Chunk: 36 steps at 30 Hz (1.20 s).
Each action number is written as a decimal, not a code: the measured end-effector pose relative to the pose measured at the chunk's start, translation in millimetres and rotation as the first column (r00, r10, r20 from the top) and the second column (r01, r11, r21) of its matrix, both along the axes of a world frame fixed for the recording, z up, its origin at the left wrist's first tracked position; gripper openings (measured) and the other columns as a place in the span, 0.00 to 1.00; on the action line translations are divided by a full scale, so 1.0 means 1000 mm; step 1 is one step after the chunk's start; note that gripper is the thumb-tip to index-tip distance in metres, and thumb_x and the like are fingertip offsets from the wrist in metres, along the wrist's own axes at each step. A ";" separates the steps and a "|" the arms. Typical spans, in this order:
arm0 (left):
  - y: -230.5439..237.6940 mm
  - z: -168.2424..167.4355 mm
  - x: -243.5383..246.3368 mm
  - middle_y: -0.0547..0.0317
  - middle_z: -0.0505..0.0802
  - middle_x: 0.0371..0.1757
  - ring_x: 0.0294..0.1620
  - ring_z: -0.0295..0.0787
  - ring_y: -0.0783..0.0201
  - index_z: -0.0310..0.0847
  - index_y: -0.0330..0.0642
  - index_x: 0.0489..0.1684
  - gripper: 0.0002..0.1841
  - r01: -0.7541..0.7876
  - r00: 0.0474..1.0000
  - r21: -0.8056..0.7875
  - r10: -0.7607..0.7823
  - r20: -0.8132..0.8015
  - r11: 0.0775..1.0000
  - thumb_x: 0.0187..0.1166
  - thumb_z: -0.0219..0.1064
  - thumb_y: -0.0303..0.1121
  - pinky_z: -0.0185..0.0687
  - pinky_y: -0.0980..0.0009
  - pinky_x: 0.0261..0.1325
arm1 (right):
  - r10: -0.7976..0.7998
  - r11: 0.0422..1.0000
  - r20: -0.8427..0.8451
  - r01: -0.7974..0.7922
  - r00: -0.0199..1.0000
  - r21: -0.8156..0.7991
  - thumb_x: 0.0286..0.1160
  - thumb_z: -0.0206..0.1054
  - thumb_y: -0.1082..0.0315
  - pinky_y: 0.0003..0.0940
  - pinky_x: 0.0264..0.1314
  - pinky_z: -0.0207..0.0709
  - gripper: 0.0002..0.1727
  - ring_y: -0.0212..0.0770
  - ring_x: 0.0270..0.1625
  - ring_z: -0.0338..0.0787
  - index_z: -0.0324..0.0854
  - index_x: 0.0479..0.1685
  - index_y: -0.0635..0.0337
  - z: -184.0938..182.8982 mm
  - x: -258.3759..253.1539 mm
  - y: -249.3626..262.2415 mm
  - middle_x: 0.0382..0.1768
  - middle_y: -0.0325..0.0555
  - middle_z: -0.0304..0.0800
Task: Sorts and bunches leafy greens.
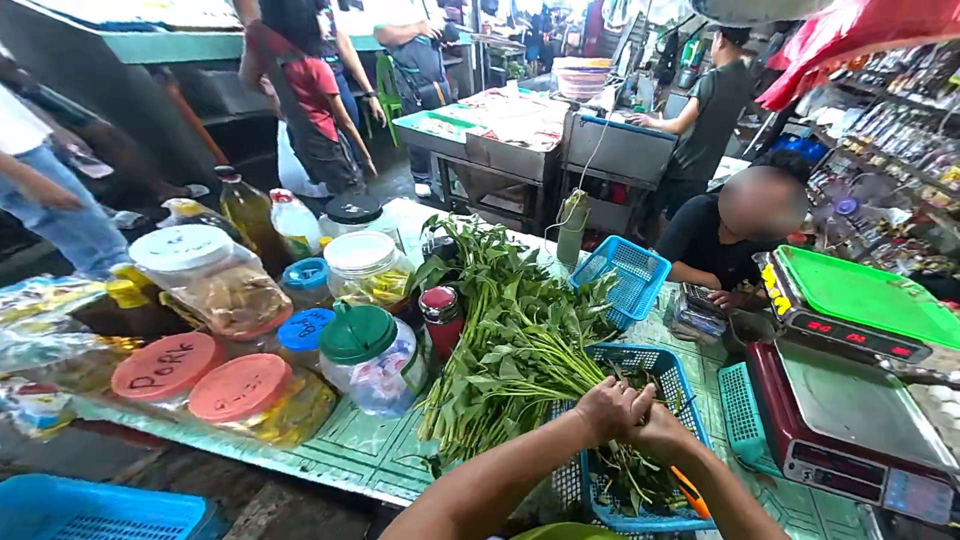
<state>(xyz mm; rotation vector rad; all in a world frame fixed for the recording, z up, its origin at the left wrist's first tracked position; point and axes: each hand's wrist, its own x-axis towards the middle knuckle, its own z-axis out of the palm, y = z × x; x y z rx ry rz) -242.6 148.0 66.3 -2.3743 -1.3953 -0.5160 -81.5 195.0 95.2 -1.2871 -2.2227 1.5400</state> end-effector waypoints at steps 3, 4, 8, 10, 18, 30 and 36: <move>0.000 0.024 -0.006 0.44 0.94 0.39 0.44 0.95 0.46 0.83 0.33 0.61 0.17 0.002 1.000 -0.093 -0.003 -0.003 0.996 0.73 0.68 0.24 0.89 0.51 0.50 | -0.040 0.985 -0.185 0.008 0.982 -0.171 0.53 0.84 0.50 0.48 0.73 0.83 0.72 0.47 0.72 0.85 0.32 0.96 0.58 0.021 0.013 0.004 0.78 0.59 0.76; 0.000 0.040 -0.008 0.43 0.93 0.40 0.45 0.95 0.44 0.83 0.33 0.54 0.12 -0.011 1.000 -0.158 0.009 -0.015 0.987 0.74 0.67 0.23 0.88 0.50 0.50 | -0.073 0.983 -0.231 0.031 0.970 -0.180 0.61 0.78 0.45 0.51 0.65 0.87 0.69 0.50 0.65 0.90 0.28 0.97 0.56 0.029 0.018 0.008 0.73 0.62 0.80; -0.004 0.152 -0.027 0.36 0.92 0.51 0.57 0.90 0.35 0.83 0.33 0.55 0.16 -0.164 0.964 -0.477 0.243 0.108 0.863 0.70 0.71 0.25 0.81 0.36 0.59 | -0.234 0.966 -0.483 0.146 0.844 -0.214 0.82 0.38 0.24 0.52 0.55 0.89 0.52 0.49 0.62 0.92 0.27 0.96 0.49 0.067 0.060 0.037 0.72 0.49 0.85; -0.002 0.211 -0.048 0.38 0.92 0.54 0.58 0.90 0.37 0.84 0.37 0.60 0.20 -0.198 0.863 -0.522 0.400 0.307 0.829 0.69 0.77 0.29 0.81 0.33 0.60 | -0.379 0.925 -0.491 0.306 0.784 -0.225 0.86 0.39 0.29 0.56 0.57 0.88 0.47 0.54 0.63 0.91 0.32 0.96 0.47 0.062 0.084 0.055 0.72 0.52 0.84; 0.008 0.265 -0.132 0.55 0.92 0.32 0.30 0.91 0.62 0.80 0.37 0.47 0.15 0.246 -0.012 -0.237 0.247 0.969 0.940 0.62 0.68 0.18 0.92 0.66 0.37 | -0.187 0.980 0.633 0.101 0.752 0.170 0.74 0.70 0.40 0.71 0.72 0.74 0.44 0.68 0.73 0.83 0.71 0.81 0.64 -0.070 0.080 0.019 0.70 0.67 0.84; 0.065 0.115 -0.056 0.38 0.91 0.58 0.61 0.88 0.40 0.84 0.35 0.57 0.25 -0.356 0.603 -0.831 0.784 0.144 0.426 0.61 0.78 0.37 0.82 0.35 0.60 | -0.198 0.979 0.433 0.198 0.879 0.046 0.87 0.61 0.57 0.64 0.73 0.76 0.31 0.64 0.68 0.87 0.64 0.88 0.53 -0.067 0.114 -0.018 0.66 0.65 0.87; 0.065 0.042 -0.004 0.40 0.91 0.61 0.65 0.87 0.40 0.83 0.35 0.57 0.18 -0.506 0.687 -0.790 0.716 -0.127 0.345 0.71 0.70 0.34 0.81 0.37 0.60 | -0.429 0.900 0.265 0.434 0.863 0.044 0.89 0.57 0.54 0.61 0.52 0.84 0.29 0.58 0.43 0.92 0.66 0.85 0.56 -0.053 0.146 -0.069 0.49 0.62 0.90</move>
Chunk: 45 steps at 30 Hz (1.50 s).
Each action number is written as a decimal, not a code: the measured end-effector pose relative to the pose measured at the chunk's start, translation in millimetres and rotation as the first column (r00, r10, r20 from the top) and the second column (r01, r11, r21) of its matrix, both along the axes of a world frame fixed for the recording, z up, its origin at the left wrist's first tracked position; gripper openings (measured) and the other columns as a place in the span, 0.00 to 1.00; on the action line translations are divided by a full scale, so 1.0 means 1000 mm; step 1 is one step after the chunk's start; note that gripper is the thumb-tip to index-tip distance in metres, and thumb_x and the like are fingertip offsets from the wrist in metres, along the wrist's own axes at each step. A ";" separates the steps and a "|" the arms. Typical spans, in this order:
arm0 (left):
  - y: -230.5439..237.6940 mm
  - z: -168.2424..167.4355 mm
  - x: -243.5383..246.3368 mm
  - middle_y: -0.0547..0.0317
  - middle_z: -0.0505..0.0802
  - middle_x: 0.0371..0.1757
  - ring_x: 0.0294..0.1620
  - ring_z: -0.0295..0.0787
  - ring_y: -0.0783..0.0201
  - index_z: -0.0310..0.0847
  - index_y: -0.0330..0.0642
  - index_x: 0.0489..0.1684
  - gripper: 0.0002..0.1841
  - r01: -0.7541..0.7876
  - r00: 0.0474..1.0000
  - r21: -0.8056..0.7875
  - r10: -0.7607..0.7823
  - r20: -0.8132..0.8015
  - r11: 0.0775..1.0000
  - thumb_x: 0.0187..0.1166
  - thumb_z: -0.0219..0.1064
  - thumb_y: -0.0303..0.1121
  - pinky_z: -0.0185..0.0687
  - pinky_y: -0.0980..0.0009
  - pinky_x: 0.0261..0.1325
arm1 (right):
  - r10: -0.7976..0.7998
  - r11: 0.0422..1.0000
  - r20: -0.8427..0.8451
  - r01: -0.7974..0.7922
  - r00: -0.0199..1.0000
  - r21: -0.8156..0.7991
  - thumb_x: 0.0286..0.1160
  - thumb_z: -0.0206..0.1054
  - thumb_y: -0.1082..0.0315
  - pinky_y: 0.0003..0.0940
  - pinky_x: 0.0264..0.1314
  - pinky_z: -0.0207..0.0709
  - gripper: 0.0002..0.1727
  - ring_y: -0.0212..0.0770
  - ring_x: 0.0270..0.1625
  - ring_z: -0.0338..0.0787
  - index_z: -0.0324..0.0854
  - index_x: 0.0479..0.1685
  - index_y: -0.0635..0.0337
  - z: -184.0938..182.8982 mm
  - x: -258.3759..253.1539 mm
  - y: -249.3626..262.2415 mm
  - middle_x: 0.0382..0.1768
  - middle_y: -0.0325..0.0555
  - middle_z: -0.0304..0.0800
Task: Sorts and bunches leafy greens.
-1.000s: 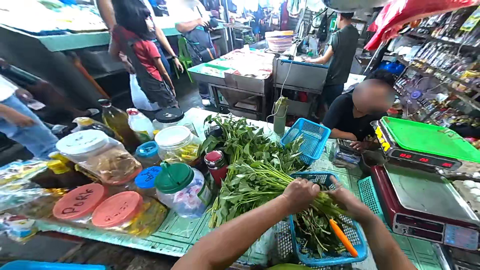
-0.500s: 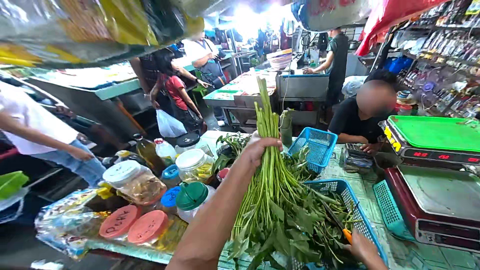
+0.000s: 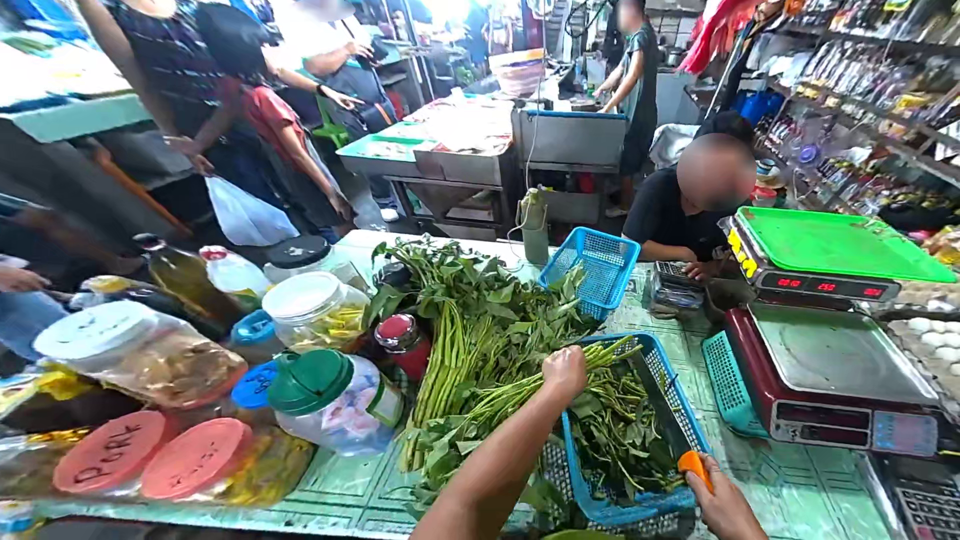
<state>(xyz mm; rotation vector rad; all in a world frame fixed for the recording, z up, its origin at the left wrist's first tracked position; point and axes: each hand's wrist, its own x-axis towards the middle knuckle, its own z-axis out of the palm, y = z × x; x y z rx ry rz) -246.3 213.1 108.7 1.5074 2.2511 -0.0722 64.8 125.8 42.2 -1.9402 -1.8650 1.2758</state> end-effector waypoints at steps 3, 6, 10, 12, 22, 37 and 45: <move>0.004 -0.020 0.008 0.40 0.90 0.63 0.66 0.87 0.40 0.81 0.34 0.62 0.20 0.034 0.999 -0.013 -0.034 -0.022 0.999 0.72 0.69 0.32 0.81 0.39 0.61 | -0.072 0.995 0.072 0.066 0.995 0.079 0.89 0.56 0.57 0.63 0.53 0.86 0.31 0.61 0.43 0.94 0.61 0.87 0.61 0.011 0.004 -0.022 0.48 0.65 0.92; 0.006 -0.030 0.017 0.41 0.90 0.61 0.64 0.88 0.41 0.82 0.33 0.60 0.18 0.056 0.998 -0.032 -0.057 -0.034 0.998 0.72 0.69 0.30 0.82 0.40 0.60 | 0.009 0.972 0.168 -0.048 0.986 0.229 0.89 0.56 0.59 0.65 0.56 0.85 0.32 0.65 0.47 0.95 0.62 0.86 0.70 0.026 -0.006 -0.042 0.50 0.68 0.92; 0.008 -0.032 0.028 0.41 0.90 0.62 0.65 0.87 0.41 0.82 0.33 0.59 0.18 0.094 0.995 -0.060 -0.095 -0.011 0.994 0.73 0.68 0.30 0.82 0.40 0.60 | 0.139 0.947 0.261 -0.206 0.955 0.247 0.88 0.57 0.60 0.61 0.61 0.84 0.29 0.63 0.55 0.95 0.68 0.83 0.65 0.034 -0.024 -0.049 0.58 0.64 0.92; 0.009 -0.031 0.030 0.41 0.90 0.61 0.65 0.88 0.41 0.83 0.34 0.57 0.16 0.105 0.994 -0.066 -0.106 -0.008 0.992 0.74 0.67 0.31 0.83 0.40 0.59 | 0.171 0.959 0.293 -0.227 0.941 0.169 0.90 0.56 0.59 0.60 0.65 0.83 0.29 0.62 0.58 0.94 0.65 0.86 0.63 0.033 -0.028 -0.046 0.62 0.62 0.91; 0.003 -0.019 0.037 0.42 0.92 0.58 0.63 0.89 0.42 0.86 0.35 0.51 0.16 0.135 0.991 -0.104 -0.134 0.018 0.985 0.70 0.70 0.36 0.83 0.39 0.58 | 0.254 0.959 0.231 -0.275 0.939 0.067 0.91 0.53 0.58 0.58 0.63 0.83 0.28 0.60 0.56 0.94 0.63 0.86 0.59 0.010 -0.053 -0.002 0.51 0.62 0.93; 0.014 0.065 -0.044 0.53 0.91 0.32 0.26 0.89 0.63 0.80 0.35 0.52 0.16 -0.088 0.665 0.005 0.055 0.745 0.996 0.65 0.73 0.20 0.88 0.67 0.35 | 0.137 0.946 0.090 -0.158 0.986 0.284 0.88 0.58 0.57 0.63 0.57 0.84 0.29 0.63 0.50 0.95 0.69 0.82 0.64 0.024 -0.027 -0.008 0.47 0.63 0.94; 0.003 0.043 -0.064 0.58 0.94 0.36 0.33 0.93 0.62 0.83 0.42 0.44 0.16 0.094 0.261 0.160 -0.179 0.949 0.983 0.55 0.74 0.23 0.93 0.64 0.42 | 0.172 0.538 0.123 -0.198 0.977 0.820 0.78 0.63 0.67 0.49 0.30 0.90 0.21 0.49 0.35 0.96 0.84 0.68 0.62 0.028 -0.037 -0.019 0.46 0.53 0.95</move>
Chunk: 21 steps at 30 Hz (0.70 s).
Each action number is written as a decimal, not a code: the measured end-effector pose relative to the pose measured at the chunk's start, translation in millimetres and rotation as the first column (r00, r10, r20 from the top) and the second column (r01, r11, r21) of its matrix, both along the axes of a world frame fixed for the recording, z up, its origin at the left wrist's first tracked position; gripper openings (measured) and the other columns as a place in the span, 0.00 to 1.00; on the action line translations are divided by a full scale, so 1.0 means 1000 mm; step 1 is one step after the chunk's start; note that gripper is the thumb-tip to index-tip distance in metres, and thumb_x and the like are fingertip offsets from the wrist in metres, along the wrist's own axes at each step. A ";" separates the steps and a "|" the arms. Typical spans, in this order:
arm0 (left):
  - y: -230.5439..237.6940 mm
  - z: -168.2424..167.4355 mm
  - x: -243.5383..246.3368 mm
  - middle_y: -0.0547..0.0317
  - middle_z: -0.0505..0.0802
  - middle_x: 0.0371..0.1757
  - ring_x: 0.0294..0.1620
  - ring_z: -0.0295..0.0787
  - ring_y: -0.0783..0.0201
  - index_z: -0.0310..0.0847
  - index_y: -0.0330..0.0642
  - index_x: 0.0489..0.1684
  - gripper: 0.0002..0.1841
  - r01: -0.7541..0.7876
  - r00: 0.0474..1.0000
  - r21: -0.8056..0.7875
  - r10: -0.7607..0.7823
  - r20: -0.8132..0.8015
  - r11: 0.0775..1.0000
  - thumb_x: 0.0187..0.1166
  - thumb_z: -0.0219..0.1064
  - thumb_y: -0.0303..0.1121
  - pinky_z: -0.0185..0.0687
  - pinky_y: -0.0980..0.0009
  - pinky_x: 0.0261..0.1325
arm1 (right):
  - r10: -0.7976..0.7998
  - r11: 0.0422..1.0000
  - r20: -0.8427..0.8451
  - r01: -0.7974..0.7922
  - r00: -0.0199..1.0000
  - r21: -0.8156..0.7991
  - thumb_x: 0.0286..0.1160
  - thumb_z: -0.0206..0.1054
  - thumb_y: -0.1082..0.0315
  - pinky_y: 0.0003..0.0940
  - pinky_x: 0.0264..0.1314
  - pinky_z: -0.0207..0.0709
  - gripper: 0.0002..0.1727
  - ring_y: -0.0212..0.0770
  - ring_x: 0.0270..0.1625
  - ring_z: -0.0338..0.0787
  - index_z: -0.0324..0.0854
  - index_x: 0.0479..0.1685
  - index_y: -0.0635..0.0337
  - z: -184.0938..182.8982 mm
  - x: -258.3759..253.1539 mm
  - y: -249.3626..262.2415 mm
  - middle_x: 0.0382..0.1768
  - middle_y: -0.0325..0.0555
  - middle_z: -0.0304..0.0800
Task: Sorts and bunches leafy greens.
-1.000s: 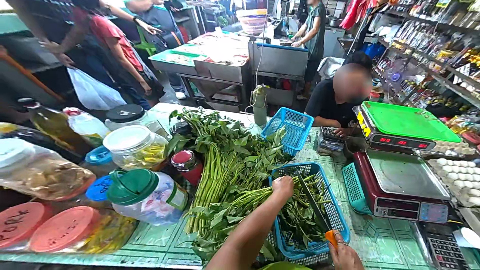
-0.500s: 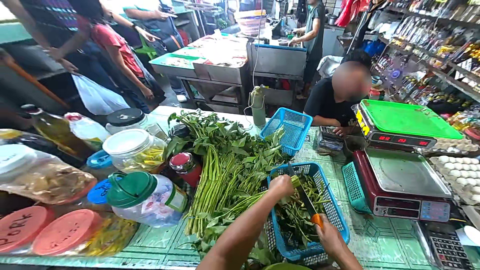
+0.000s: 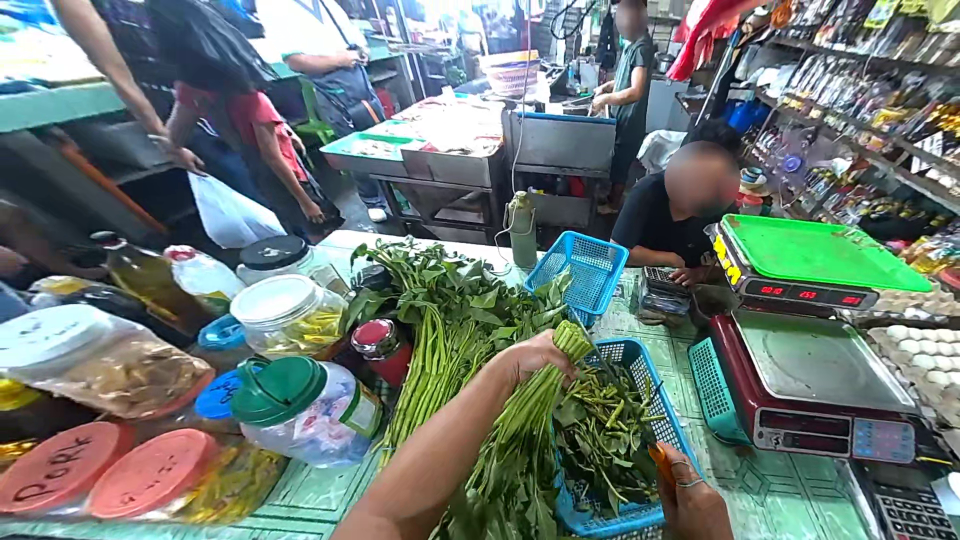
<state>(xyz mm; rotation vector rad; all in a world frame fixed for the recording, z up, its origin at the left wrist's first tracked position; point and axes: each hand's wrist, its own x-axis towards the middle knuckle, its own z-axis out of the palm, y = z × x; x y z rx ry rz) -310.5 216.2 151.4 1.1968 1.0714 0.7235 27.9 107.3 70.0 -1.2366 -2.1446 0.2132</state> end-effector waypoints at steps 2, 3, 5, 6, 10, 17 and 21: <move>-0.002 -0.004 0.001 0.57 0.94 0.37 0.34 0.93 0.62 0.83 0.43 0.42 0.16 0.031 0.999 0.004 -0.031 0.029 1.000 0.53 0.75 0.23 0.92 0.63 0.41 | -0.022 0.998 0.034 0.021 0.999 0.053 0.78 0.63 0.66 0.49 0.26 0.88 0.21 0.49 0.30 0.95 0.86 0.67 0.60 0.001 -0.005 0.005 0.42 0.52 0.95; -0.003 -0.005 0.002 0.57 0.94 0.37 0.33 0.92 0.61 0.83 0.44 0.42 0.17 0.038 0.999 0.003 -0.038 0.037 0.999 0.53 0.75 0.24 0.92 0.62 0.41 | -0.038 0.996 0.053 0.034 0.998 0.077 0.77 0.64 0.67 0.48 0.25 0.87 0.20 0.50 0.29 0.94 0.87 0.67 0.60 0.001 -0.007 0.008 0.40 0.52 0.94; -0.006 -0.008 0.003 0.57 0.94 0.37 0.33 0.92 0.61 0.83 0.45 0.42 0.17 0.047 0.997 -0.009 -0.047 0.057 0.999 0.52 0.76 0.23 0.92 0.62 0.40 | -0.058 0.991 0.091 0.047 0.994 0.122 0.76 0.63 0.67 0.47 0.23 0.86 0.20 0.49 0.27 0.93 0.87 0.66 0.59 0.003 -0.014 0.012 0.38 0.52 0.92; -0.007 -0.010 0.004 0.57 0.93 0.35 0.32 0.92 0.61 0.83 0.45 0.41 0.18 0.055 0.996 -0.023 -0.053 0.071 0.998 0.51 0.75 0.23 0.92 0.63 0.38 | -0.061 0.990 0.101 0.047 0.993 0.134 0.77 0.63 0.67 0.47 0.22 0.86 0.20 0.50 0.27 0.93 0.87 0.66 0.59 0.003 -0.019 0.015 0.37 0.52 0.92; -0.012 -0.022 0.016 0.56 0.93 0.32 0.30 0.92 0.61 0.82 0.45 0.44 0.20 0.131 0.991 -0.135 -0.126 0.047 0.982 0.48 0.74 0.24 0.91 0.63 0.36 | -0.070 0.989 0.114 0.054 0.991 0.138 0.81 0.61 0.65 0.48 0.21 0.85 0.19 0.50 0.25 0.92 0.87 0.66 0.58 0.002 -0.040 0.037 0.36 0.53 0.91; -0.031 0.029 0.024 0.60 0.93 0.37 0.35 0.92 0.64 0.82 0.43 0.50 0.22 -0.059 0.993 0.088 0.067 -0.093 0.994 0.54 0.76 0.22 0.92 0.64 0.43 | -0.064 0.949 0.293 0.149 0.954 -0.277 0.84 0.60 0.58 0.57 0.39 0.89 0.23 0.56 0.39 0.96 0.82 0.76 0.49 -0.023 -0.018 0.053 0.54 0.57 0.93; -0.047 0.087 0.035 0.66 0.94 0.44 0.46 0.91 0.74 0.84 0.42 0.52 0.24 -0.208 0.938 0.447 0.307 -0.162 0.870 0.53 0.79 0.19 0.89 0.72 0.56 | 0.043 0.761 0.494 0.292 0.868 -0.579 0.86 0.58 0.49 0.64 0.64 0.82 0.29 0.61 0.65 0.90 0.73 0.84 0.46 -0.039 -0.004 0.072 0.72 0.58 0.84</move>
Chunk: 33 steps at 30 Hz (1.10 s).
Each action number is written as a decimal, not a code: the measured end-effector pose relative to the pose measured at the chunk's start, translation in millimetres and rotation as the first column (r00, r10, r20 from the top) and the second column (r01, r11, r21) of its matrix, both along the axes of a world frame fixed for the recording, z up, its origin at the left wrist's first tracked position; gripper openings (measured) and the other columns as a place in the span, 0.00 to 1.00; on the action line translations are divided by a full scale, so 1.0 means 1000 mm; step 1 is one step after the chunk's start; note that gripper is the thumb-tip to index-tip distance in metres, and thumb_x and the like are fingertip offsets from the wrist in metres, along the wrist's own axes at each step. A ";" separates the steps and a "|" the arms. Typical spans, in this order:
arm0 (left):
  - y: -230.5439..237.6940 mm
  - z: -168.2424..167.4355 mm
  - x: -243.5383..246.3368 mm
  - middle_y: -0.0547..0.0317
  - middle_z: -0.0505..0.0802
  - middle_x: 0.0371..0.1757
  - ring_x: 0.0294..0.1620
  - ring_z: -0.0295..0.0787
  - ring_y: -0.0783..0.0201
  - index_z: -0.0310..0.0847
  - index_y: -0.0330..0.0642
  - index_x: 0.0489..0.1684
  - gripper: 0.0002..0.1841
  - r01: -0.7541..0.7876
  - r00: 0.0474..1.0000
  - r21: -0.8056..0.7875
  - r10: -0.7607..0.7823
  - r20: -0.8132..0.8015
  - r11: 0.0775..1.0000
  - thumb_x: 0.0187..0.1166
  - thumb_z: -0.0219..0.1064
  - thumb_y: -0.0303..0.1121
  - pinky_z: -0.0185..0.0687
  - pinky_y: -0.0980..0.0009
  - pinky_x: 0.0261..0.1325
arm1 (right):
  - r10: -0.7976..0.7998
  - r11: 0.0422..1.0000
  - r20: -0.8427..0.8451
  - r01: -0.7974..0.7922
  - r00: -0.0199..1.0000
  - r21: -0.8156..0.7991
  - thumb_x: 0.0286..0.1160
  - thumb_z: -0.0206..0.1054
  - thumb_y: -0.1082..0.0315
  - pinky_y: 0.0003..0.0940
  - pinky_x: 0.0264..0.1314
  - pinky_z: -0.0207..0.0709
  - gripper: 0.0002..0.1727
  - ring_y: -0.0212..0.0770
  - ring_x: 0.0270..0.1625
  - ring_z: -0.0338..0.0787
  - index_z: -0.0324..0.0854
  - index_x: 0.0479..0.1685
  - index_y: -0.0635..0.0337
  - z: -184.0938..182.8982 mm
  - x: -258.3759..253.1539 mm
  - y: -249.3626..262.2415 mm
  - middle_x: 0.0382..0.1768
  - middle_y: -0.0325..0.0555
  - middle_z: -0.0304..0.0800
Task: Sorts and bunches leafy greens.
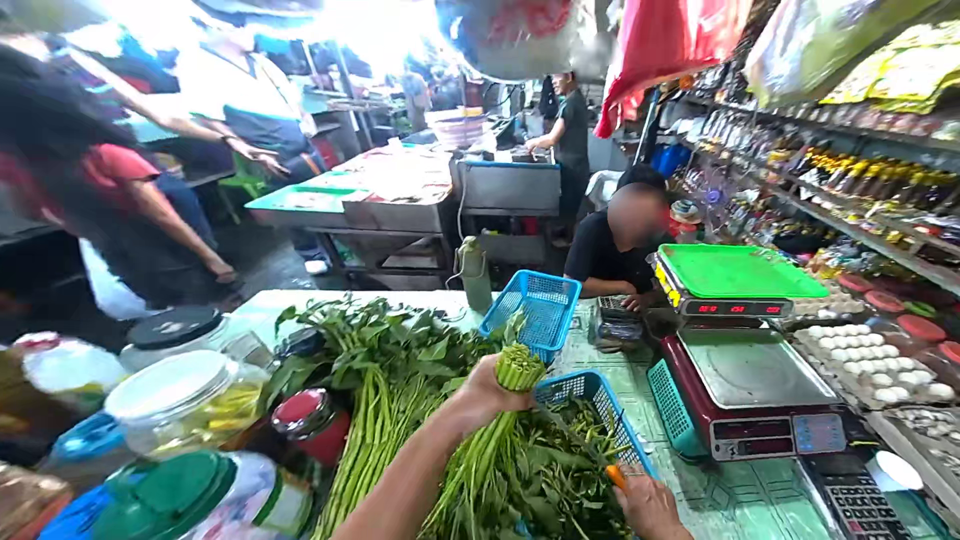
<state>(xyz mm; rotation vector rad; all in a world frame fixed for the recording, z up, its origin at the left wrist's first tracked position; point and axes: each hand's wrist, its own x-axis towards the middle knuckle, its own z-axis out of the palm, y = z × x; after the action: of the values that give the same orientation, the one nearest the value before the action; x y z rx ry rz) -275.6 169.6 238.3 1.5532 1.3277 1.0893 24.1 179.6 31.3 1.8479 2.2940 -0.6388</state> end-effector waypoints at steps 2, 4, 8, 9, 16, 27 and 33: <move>-0.006 0.017 0.013 0.63 0.93 0.49 0.53 0.90 0.73 0.84 0.40 0.56 0.25 -0.068 0.979 0.132 0.091 -0.180 0.989 0.55 0.81 0.25 0.87 0.69 0.62 | -0.045 0.997 -0.165 0.035 0.985 -0.062 0.85 0.57 0.41 0.63 0.72 0.77 0.33 0.58 0.71 0.86 0.73 0.84 0.48 0.000 0.000 0.013 0.73 0.56 0.83; -0.009 0.022 0.034 0.55 0.94 0.51 0.54 0.91 0.64 0.85 0.39 0.58 0.24 -0.098 0.933 0.173 0.151 -0.326 0.980 0.59 0.81 0.29 0.86 0.59 0.63 | -0.078 0.996 -0.646 0.040 0.760 -0.074 0.89 0.49 0.43 0.55 0.77 0.76 0.34 0.51 0.71 0.86 0.74 0.82 0.57 0.017 -0.005 0.023 0.69 0.54 0.87; 0.000 -0.007 0.074 0.47 0.95 0.51 0.54 0.93 0.54 0.84 0.35 0.63 0.25 -0.091 0.926 0.134 0.134 -0.354 0.987 0.63 0.80 0.29 0.86 0.51 0.64 | -0.119 0.981 -0.989 -0.168 -0.093 -0.102 0.68 0.39 0.15 0.47 0.82 0.72 0.65 0.44 0.82 0.77 0.57 0.90 0.66 0.092 -0.040 0.025 0.82 0.50 0.76; 0.004 -0.019 0.081 0.48 0.95 0.50 0.54 0.94 0.55 0.84 0.35 0.62 0.25 -0.089 0.942 0.146 0.131 -0.308 0.985 0.63 0.80 0.29 0.87 0.51 0.64 | -0.089 0.979 -0.982 -0.197 -0.165 -0.055 0.65 0.36 0.13 0.45 0.84 0.70 0.68 0.42 0.84 0.74 0.53 0.91 0.66 0.105 -0.047 0.025 0.85 0.50 0.71; 0.012 -0.037 0.104 0.52 0.95 0.51 0.54 0.92 0.65 0.85 0.34 0.60 0.26 -0.156 0.974 0.226 0.187 -0.127 0.962 0.59 0.81 0.28 0.86 0.62 0.65 | -0.198 0.943 -0.896 -0.327 -0.398 -0.064 0.61 0.38 0.11 0.37 0.89 0.61 0.69 0.36 0.87 0.67 0.48 0.93 0.63 0.116 -0.066 0.034 0.87 0.46 0.68; 0.027 -0.040 0.087 0.51 0.95 0.46 0.50 0.93 0.60 0.86 0.35 0.56 0.22 -0.312 0.914 0.280 0.367 -0.172 0.908 0.60 0.77 0.29 0.87 0.55 0.60 | -0.267 0.945 -0.964 -0.198 -0.004 -0.261 0.88 0.50 0.74 0.40 0.62 0.88 0.18 0.42 0.53 0.94 0.78 0.67 0.74 0.115 -0.034 0.023 0.55 0.54 0.92; 0.016 -0.035 0.109 0.43 0.95 0.48 0.52 0.94 0.48 0.86 0.33 0.58 0.22 -0.300 0.869 0.286 0.384 -0.311 0.910 0.64 0.78 0.31 0.85 0.46 0.61 | -0.109 0.942 -0.971 -0.334 -0.213 -0.032 0.79 0.64 0.74 0.22 0.26 0.81 0.17 0.26 0.25 0.87 0.87 0.64 0.53 0.107 -0.003 0.017 0.48 0.43 0.98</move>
<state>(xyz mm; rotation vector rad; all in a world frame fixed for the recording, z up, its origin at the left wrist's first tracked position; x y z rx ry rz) -166.4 185.9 202.9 1.7931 1.8402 1.2500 21.1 196.6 138.6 0.5916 2.4374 -3.1868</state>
